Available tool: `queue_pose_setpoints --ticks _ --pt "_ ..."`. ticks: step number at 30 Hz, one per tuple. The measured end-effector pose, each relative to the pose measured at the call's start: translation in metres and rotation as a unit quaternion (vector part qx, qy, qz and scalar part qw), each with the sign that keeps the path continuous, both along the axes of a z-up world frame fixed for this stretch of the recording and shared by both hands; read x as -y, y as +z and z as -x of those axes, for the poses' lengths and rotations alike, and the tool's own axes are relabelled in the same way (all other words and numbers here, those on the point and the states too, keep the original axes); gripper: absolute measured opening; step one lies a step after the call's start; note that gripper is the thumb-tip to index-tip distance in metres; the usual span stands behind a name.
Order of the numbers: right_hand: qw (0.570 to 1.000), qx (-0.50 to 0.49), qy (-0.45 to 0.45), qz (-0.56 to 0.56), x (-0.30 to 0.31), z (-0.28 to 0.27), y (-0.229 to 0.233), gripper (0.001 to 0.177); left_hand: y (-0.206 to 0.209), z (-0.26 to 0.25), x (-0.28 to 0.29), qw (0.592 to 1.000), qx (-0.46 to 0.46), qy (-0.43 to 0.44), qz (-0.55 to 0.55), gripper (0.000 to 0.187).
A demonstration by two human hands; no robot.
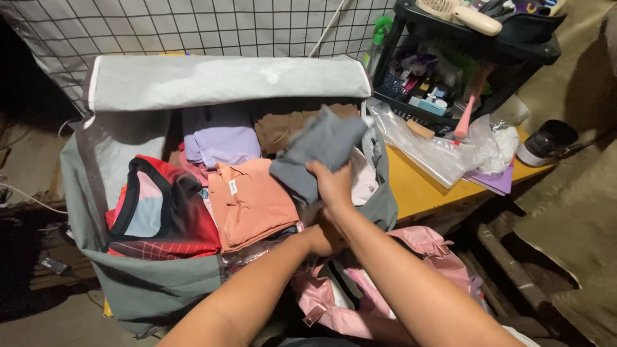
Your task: The person transfers folded clothes from a pink bag into a gray suitcase, arranging shirts, shorts, and pants by hand. The person then closes the suitcase lid and zips it shut.
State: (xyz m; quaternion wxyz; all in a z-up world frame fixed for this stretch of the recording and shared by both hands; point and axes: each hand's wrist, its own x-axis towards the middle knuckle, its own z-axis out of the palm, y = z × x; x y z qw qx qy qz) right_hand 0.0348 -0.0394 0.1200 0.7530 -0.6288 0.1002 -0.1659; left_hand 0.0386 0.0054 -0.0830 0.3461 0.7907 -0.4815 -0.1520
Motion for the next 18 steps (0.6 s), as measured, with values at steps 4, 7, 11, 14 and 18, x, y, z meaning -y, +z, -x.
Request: queue_pose_setpoints --ticks 4,7,11,14,18 --pt "0.974 -0.018 0.152 -0.170 -0.005 -0.037 0.028 0.060 0.066 0.018 -0.006 0.988 0.149 -0.009 -0.032 0.045" --pt "0.889 -0.097 0.324 -0.309 -0.014 -0.053 0.025 0.056 0.107 0.027 -0.011 0.973 0.080 -0.012 -0.217 0.042" --pt "0.857 -0.189 0.413 -0.244 -0.032 -0.047 -0.019 0.054 0.101 0.024 -0.017 0.984 0.056 0.000 -0.169 0.052" --pt "0.882 -0.208 0.396 -0.148 -0.048 -0.031 -0.010 0.061 0.086 0.014 -0.021 0.978 0.054 0.008 -0.201 0.055" --pt "0.935 -0.131 0.300 0.140 -0.036 -0.027 -0.022 0.066 0.062 0.010 -0.012 0.969 0.053 -0.003 -0.240 0.060"
